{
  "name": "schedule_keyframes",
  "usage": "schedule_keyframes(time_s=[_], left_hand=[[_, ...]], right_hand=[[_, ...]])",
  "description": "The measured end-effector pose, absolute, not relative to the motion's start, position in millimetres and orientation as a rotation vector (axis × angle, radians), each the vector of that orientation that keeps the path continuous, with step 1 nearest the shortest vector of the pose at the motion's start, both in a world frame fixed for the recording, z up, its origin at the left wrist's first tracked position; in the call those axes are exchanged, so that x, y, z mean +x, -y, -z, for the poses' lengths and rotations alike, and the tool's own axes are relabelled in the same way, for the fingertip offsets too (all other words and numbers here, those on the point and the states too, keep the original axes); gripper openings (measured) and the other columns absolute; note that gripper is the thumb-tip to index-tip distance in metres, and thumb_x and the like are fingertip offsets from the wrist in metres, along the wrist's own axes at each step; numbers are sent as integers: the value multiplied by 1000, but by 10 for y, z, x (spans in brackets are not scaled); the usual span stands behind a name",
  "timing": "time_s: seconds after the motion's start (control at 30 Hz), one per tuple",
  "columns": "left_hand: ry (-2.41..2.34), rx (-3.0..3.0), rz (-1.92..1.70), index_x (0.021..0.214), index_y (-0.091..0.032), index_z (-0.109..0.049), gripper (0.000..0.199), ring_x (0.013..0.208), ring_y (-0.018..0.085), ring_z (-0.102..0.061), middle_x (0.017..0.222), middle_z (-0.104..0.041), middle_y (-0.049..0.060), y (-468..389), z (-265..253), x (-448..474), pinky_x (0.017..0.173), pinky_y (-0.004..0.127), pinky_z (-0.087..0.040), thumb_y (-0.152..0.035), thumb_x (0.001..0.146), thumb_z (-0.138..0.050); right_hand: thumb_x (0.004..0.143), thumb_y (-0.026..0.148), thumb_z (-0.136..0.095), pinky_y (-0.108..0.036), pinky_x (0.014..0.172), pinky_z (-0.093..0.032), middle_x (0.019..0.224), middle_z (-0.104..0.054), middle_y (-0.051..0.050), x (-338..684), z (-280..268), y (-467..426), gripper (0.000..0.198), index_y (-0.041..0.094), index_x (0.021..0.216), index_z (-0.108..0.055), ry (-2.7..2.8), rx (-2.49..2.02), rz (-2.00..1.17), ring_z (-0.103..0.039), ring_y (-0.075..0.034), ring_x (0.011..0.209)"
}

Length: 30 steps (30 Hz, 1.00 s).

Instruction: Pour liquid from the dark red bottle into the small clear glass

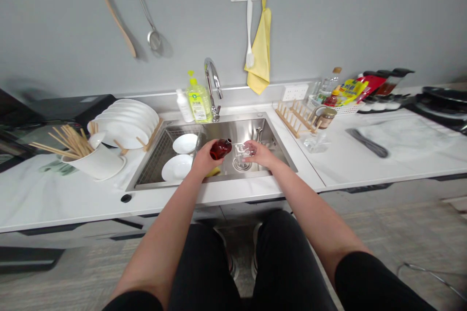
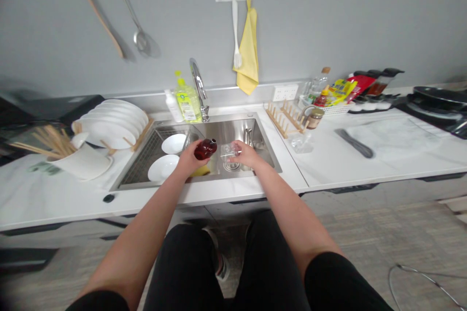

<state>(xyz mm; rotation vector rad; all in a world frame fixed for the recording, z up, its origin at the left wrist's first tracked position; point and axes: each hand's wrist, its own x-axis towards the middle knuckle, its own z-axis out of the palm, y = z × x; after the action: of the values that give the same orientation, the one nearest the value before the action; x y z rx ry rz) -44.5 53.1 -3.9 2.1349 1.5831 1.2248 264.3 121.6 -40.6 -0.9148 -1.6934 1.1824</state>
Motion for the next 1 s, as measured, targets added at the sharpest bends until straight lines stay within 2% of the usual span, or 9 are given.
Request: schedule_keyframes(time_s=[0.2, 0.5, 0.7, 0.87, 1.0], left_hand=[[-1599, 2201, -1126, 156, -26, -63, 87, 132, 38, -75, 150, -75, 12, -518, 26, -430, 116, 54, -61, -23, 73, -92], [-1543, 2369, -1099, 158, -23, -62, 87, 139, 38, -70, 152, -72, 15, -525, -2, -416, 125, 56, -54, -19, 76, -88], [-1566, 2426, -1062, 159, -26, -63, 85, 139, 38, -69, 151, -72, 13, -498, -36, -396, 125, 56, -53, -18, 78, -85], [-1605, 2487, -985, 161, -24, -62, 85, 139, 39, -68, 154, -70, 15, -470, -70, -380, 125, 56, -51, -16, 79, -83], [-1695, 2551, -880, 162, -26, -61, 83, 142, 37, -66, 157, -69, 13, -439, -101, -370, 126, 53, -48, -17, 82, -81]], right_hand=[[57, 37, -108, -45, 104, -65, 120, -79, -5, 2648, 413, -1213, 76, 28, 125, -74, 1711, -907, -1187, -76, -24, 108], [57, 37, -109, -46, 104, -64, 118, -80, -6, 2646, 373, -1207, 80, 28, 129, -77, 1761, -942, -1175, -75, -26, 106], [58, 36, -109, -48, 104, -64, 116, -82, -6, 2648, 330, -1179, 79, 27, 131, -78, 1837, -960, -1118, -76, -28, 106], [57, 35, -109, -46, 104, -63, 117, -83, -7, 2655, 333, -1177, 83, 26, 133, -79, 1840, -984, -1127, -77, -27, 106], [61, 37, -107, -42, 104, -62, 121, -82, -8, 2660, 325, -1170, 84, 23, 138, -76, 1892, -1025, -1126, -76, -26, 110]])
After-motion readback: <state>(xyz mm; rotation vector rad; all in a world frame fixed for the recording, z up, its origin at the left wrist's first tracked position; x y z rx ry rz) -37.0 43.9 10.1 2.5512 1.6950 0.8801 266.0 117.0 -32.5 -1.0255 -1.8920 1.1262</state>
